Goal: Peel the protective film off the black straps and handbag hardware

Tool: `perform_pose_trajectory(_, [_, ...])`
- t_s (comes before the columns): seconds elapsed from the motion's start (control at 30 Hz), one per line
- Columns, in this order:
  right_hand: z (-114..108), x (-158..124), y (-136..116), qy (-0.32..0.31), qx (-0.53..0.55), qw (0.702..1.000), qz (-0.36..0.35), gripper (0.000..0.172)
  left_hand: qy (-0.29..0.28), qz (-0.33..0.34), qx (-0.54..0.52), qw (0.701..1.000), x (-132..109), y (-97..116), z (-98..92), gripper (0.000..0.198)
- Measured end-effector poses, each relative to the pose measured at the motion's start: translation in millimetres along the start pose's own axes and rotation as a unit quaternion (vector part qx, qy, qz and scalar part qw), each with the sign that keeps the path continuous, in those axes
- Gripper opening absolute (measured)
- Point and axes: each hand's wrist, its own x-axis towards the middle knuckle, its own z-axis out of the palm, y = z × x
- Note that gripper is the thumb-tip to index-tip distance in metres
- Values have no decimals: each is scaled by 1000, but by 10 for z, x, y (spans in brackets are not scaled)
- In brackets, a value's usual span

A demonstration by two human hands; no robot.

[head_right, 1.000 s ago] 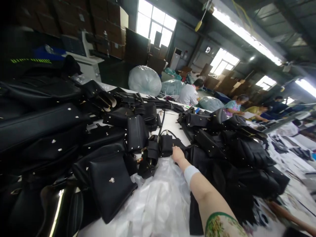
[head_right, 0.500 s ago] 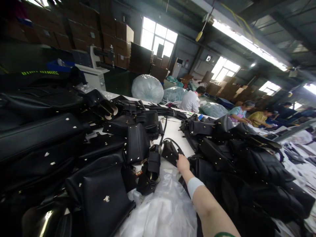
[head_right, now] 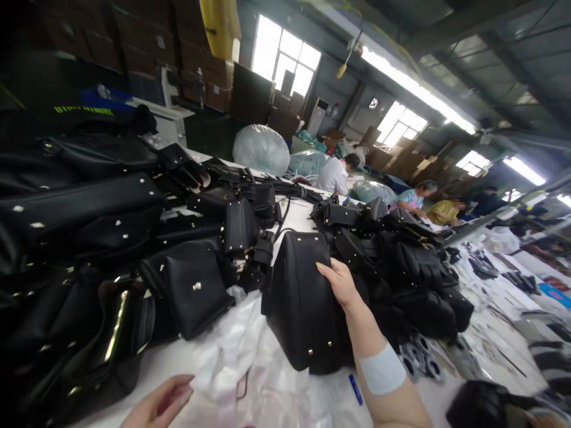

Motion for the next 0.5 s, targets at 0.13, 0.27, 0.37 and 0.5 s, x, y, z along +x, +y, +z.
perform_pose_trajectory(0.13, [196,-508,180,-39,54,994,88,34,2,31,43,999,-178,363,42,47])
perform_pose_trajectory(0.27, [229,-803,528,-39,157,973,163,35,17,32,43,998,-390,449,141,45])
perform_pose_trajectory(0.37, [38,-881,766,23,197,969,146,37,19,21,33,999,-535,418,259,44])
perform_pose_trajectory(0.5, [-259,-860,923,56,147,984,81,34,0,27,32,999,-581,397,441,43])
